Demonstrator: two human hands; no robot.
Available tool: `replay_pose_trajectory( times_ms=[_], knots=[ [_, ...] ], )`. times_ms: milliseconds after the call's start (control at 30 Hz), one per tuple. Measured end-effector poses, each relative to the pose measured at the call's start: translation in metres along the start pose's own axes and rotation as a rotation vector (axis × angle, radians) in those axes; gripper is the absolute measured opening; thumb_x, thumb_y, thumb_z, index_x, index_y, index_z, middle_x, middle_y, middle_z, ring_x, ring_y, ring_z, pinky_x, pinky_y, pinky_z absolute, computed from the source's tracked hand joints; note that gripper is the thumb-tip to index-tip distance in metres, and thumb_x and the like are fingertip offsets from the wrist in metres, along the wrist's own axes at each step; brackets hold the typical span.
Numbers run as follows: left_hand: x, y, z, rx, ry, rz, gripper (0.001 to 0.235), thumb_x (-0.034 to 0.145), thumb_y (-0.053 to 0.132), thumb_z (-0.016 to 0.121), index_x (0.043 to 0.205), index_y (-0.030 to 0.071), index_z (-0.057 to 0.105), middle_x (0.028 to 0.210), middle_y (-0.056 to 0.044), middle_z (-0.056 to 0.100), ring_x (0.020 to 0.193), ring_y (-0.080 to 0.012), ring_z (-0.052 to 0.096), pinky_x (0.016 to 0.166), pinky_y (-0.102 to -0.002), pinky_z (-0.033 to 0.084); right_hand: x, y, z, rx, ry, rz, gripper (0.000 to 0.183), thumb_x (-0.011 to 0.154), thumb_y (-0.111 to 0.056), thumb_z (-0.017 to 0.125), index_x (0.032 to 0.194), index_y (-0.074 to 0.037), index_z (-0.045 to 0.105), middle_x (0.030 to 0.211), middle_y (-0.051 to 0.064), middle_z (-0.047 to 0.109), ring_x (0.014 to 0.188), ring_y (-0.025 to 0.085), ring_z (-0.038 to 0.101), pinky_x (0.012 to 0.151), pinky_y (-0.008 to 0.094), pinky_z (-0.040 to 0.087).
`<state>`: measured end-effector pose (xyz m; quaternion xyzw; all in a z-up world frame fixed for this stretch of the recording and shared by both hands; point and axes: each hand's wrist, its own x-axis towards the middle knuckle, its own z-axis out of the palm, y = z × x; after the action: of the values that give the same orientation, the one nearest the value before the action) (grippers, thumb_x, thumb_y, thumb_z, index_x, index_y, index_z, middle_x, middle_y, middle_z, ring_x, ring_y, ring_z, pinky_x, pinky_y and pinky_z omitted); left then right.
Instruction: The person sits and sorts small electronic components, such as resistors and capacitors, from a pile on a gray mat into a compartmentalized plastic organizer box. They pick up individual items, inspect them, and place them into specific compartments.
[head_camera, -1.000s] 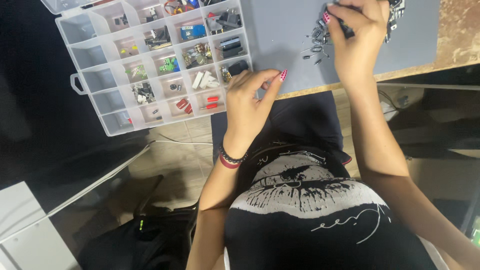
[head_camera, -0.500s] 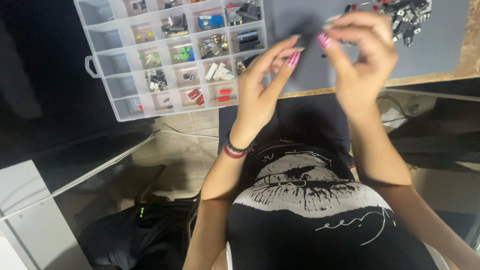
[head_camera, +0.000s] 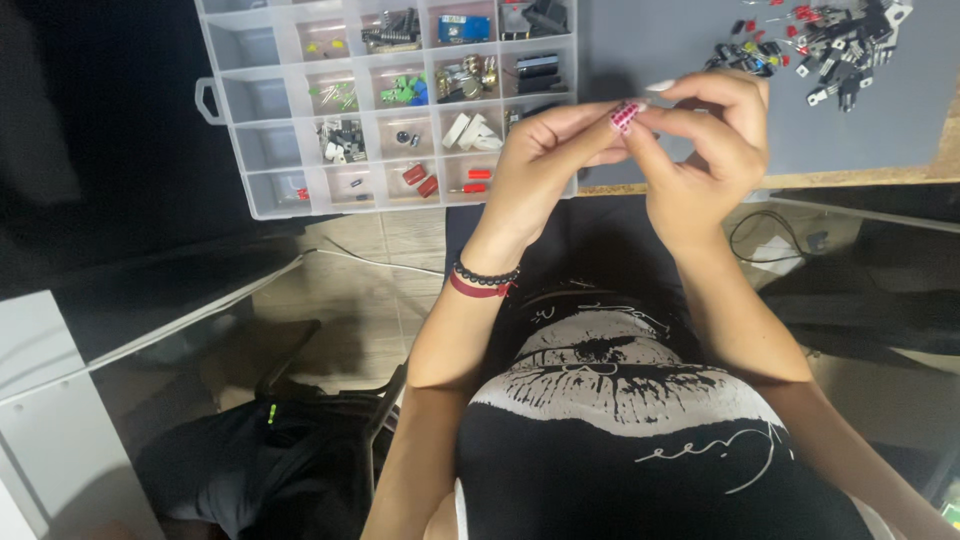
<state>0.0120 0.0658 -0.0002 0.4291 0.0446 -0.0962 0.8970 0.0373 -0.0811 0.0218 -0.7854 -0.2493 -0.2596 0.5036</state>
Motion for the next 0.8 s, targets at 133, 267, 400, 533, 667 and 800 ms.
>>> replay_pose_trajectory(
  times_ms=[133, 267, 400, 533, 667, 800],
  knots=[
    [-0.006, 0.013, -0.001, 0.133, -0.02, -0.032, 0.027, 0.1, 0.026, 0.069, 0.119, 0.006, 0.074, 0.115, -0.011, 0.078, 0.107, -0.0164, 0.075, 0.097, -0.033, 0.064, 0.003, -0.004, -0.003, -0.075, -0.148, -0.05, 0.025, 0.104, -0.004, 0.076, 0.124, 0.01, 0.071, 0.115, 0.022, 0.061, 0.108, 0.037, 0.057, 0.097, 0.047, 0.044],
    [-0.012, 0.016, -0.015, 0.233, -0.051, -0.02, 0.027, 0.099, 0.016, 0.07, 0.125, 0.008, 0.071, 0.114, -0.005, 0.077, 0.105, -0.0099, 0.072, 0.097, -0.03, 0.064, 0.004, -0.001, -0.002, -0.024, -0.239, -0.143, 0.014, 0.108, -0.003, 0.07, 0.115, 0.006, 0.078, 0.118, 0.019, 0.067, 0.107, 0.036, 0.056, 0.088, 0.043, 0.049],
    [-0.017, 0.029, -0.013, 0.269, -0.157, -0.018, 0.024, 0.103, 0.018, 0.066, 0.124, 0.006, 0.07, 0.124, -0.005, 0.073, 0.117, -0.0119, 0.068, 0.112, -0.029, 0.056, 0.004, -0.003, -0.001, -0.039, -0.206, -0.163, 0.017, 0.107, -0.008, 0.069, 0.106, 0.007, 0.076, 0.111, 0.02, 0.068, 0.098, 0.038, 0.059, 0.091, 0.048, 0.047],
    [-0.019, 0.031, -0.012, 0.293, -0.158, 0.004, 0.022, 0.104, 0.019, 0.063, 0.12, 0.007, 0.071, 0.12, -0.003, 0.074, 0.113, -0.0087, 0.068, 0.107, -0.026, 0.056, 0.006, -0.005, -0.001, -0.093, -0.189, -0.253, 0.008, 0.102, -0.001, 0.078, 0.105, 0.007, 0.077, 0.109, 0.021, 0.069, 0.093, 0.037, 0.061, 0.089, 0.048, 0.047],
    [-0.022, 0.044, -0.008, 0.46, -0.146, 0.01, 0.011, 0.097, 0.022, 0.069, 0.101, 0.012, 0.074, 0.094, 0.007, 0.07, 0.092, -0.0021, 0.061, 0.086, -0.02, 0.054, 0.006, -0.009, -0.003, -0.138, -0.23, -0.31, 0.014, 0.105, -0.008, 0.075, 0.104, 0.005, 0.082, 0.112, 0.019, 0.069, 0.097, 0.037, 0.057, 0.09, 0.049, 0.05],
    [-0.024, 0.048, -0.007, 0.496, -0.119, -0.023, 0.013, 0.096, 0.02, 0.069, 0.102, 0.01, 0.077, 0.095, 0.003, 0.077, 0.093, -0.0031, 0.068, 0.086, -0.021, 0.06, 0.005, -0.009, -0.004, -0.096, -0.248, -0.344, 0.012, 0.103, -0.008, 0.078, 0.108, 0.004, 0.079, 0.111, 0.021, 0.07, 0.093, 0.038, 0.06, 0.085, 0.047, 0.051]
  ],
)
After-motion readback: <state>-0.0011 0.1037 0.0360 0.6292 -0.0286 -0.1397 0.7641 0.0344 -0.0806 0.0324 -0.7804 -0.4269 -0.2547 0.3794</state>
